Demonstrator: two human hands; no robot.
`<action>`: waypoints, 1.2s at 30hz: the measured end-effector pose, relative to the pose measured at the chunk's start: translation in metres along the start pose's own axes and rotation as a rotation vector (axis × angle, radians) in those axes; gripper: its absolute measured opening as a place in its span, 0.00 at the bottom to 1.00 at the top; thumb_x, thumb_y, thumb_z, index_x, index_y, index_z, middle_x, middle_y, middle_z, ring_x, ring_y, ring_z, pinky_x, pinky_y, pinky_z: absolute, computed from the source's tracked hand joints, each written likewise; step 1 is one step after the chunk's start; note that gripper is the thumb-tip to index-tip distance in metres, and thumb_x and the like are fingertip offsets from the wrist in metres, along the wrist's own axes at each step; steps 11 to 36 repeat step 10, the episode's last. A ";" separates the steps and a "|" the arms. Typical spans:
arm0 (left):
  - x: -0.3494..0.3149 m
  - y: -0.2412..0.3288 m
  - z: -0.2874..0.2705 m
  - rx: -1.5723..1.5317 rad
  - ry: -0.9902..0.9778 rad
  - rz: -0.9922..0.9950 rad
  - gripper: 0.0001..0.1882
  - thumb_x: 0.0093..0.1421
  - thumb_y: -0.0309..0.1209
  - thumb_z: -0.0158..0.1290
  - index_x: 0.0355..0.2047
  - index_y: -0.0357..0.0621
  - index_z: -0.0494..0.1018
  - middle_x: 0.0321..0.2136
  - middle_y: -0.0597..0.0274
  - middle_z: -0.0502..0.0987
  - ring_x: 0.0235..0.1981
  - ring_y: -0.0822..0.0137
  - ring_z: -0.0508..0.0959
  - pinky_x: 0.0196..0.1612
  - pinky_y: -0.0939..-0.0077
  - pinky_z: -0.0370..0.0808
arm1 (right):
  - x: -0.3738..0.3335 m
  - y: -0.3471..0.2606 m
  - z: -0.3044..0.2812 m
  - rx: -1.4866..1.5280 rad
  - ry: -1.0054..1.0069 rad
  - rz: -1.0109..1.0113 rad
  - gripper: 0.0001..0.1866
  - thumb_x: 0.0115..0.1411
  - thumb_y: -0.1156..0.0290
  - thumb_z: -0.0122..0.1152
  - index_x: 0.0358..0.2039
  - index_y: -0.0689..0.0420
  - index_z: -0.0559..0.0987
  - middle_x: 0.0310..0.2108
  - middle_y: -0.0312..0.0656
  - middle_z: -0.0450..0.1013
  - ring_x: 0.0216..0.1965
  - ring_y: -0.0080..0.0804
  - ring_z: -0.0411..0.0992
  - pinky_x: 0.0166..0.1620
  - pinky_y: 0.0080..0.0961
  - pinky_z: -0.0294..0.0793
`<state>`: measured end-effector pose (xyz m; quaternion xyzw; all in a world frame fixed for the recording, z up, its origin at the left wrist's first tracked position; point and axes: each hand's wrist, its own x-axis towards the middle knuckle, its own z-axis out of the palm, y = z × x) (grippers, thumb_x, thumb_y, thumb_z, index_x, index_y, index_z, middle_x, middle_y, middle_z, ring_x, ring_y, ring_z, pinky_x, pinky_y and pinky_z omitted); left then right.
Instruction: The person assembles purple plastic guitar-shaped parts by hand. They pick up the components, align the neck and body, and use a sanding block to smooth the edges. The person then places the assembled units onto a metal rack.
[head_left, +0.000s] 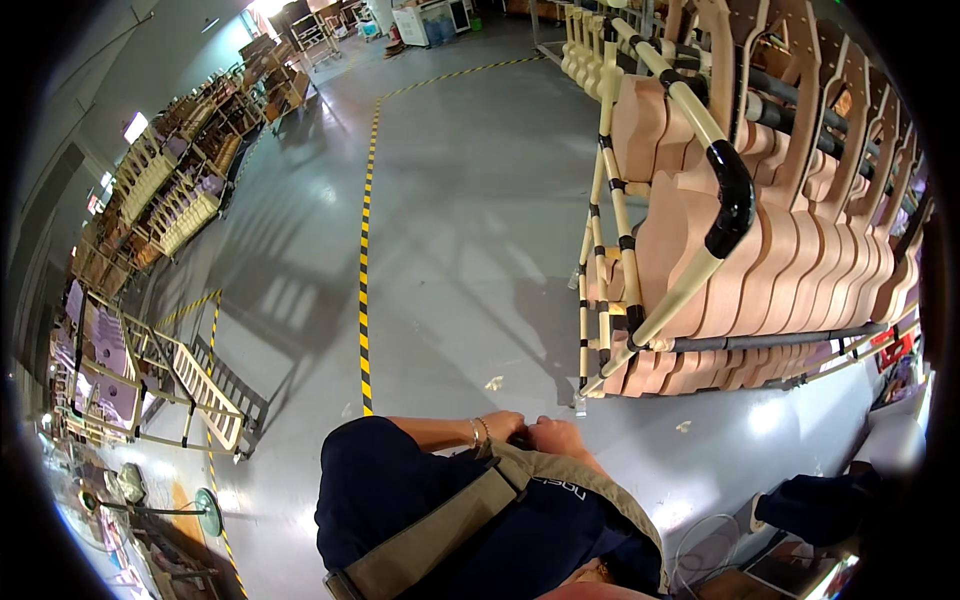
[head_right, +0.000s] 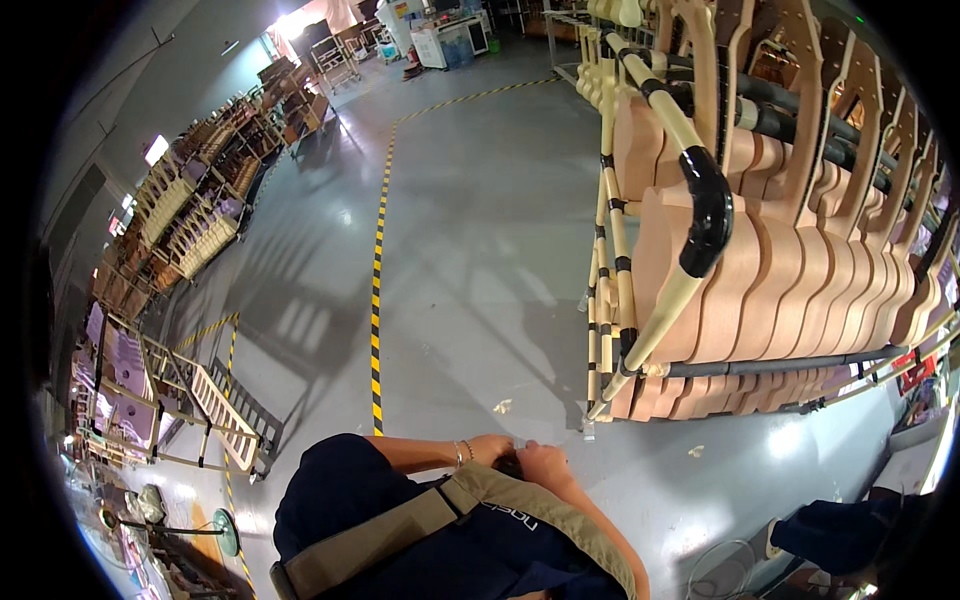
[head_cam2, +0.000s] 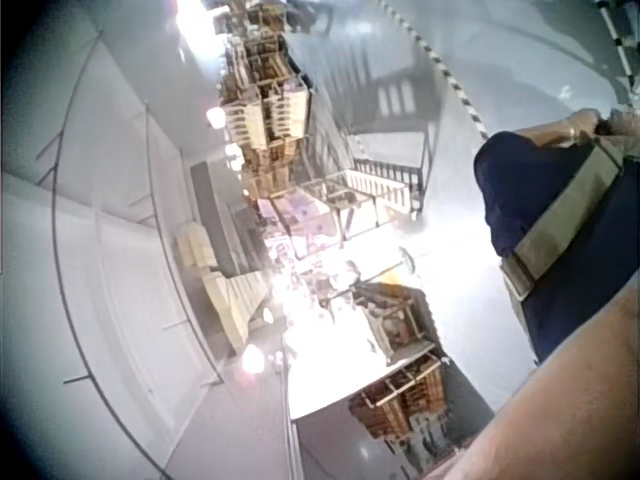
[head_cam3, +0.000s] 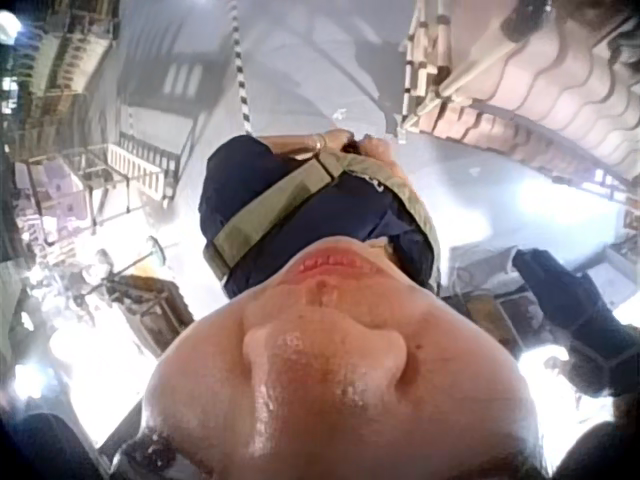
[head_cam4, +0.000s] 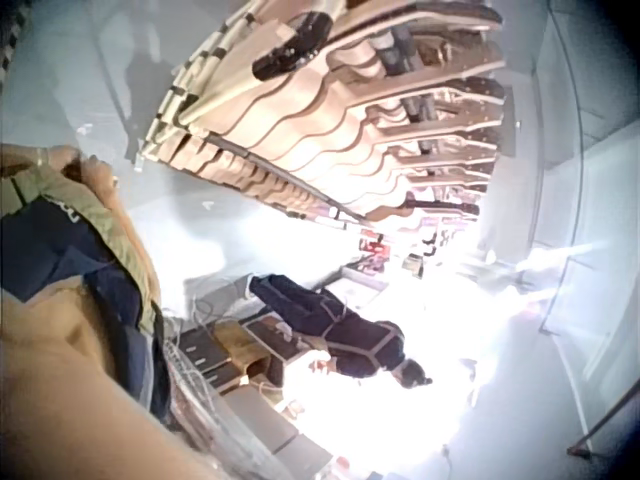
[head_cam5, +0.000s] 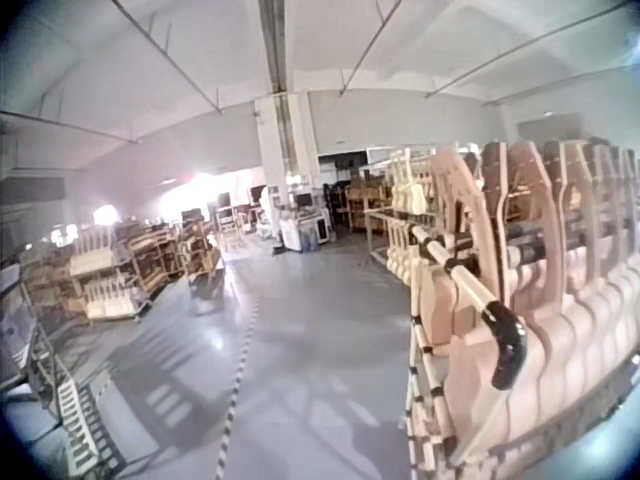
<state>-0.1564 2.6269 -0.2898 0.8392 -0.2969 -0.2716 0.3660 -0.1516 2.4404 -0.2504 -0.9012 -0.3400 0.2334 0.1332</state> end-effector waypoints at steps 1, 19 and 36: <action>-0.001 0.001 -0.002 -0.032 0.008 0.018 0.18 0.44 0.42 0.57 0.29 0.41 0.74 0.29 0.48 0.74 0.34 0.48 0.74 0.35 0.60 0.70 | 0.000 0.002 0.014 0.065 0.022 0.028 0.10 0.52 0.63 0.50 0.29 0.53 0.77 0.32 0.48 0.74 0.33 0.45 0.74 0.34 0.38 0.74; 0.010 -0.012 0.004 0.828 0.196 0.452 0.20 0.44 0.43 0.58 0.37 0.49 0.71 0.46 0.62 0.70 0.51 0.59 0.68 0.48 0.63 0.69 | -0.006 0.009 0.021 0.430 -0.035 0.235 0.16 0.46 0.62 0.58 0.35 0.56 0.75 0.34 0.50 0.74 0.35 0.49 0.72 0.36 0.40 0.72; 0.010 -0.012 0.004 0.828 0.196 0.452 0.20 0.44 0.43 0.58 0.37 0.49 0.71 0.46 0.62 0.70 0.51 0.59 0.68 0.48 0.63 0.69 | -0.006 0.009 0.021 0.430 -0.035 0.235 0.16 0.46 0.62 0.58 0.35 0.56 0.75 0.34 0.50 0.74 0.35 0.49 0.72 0.36 0.40 0.72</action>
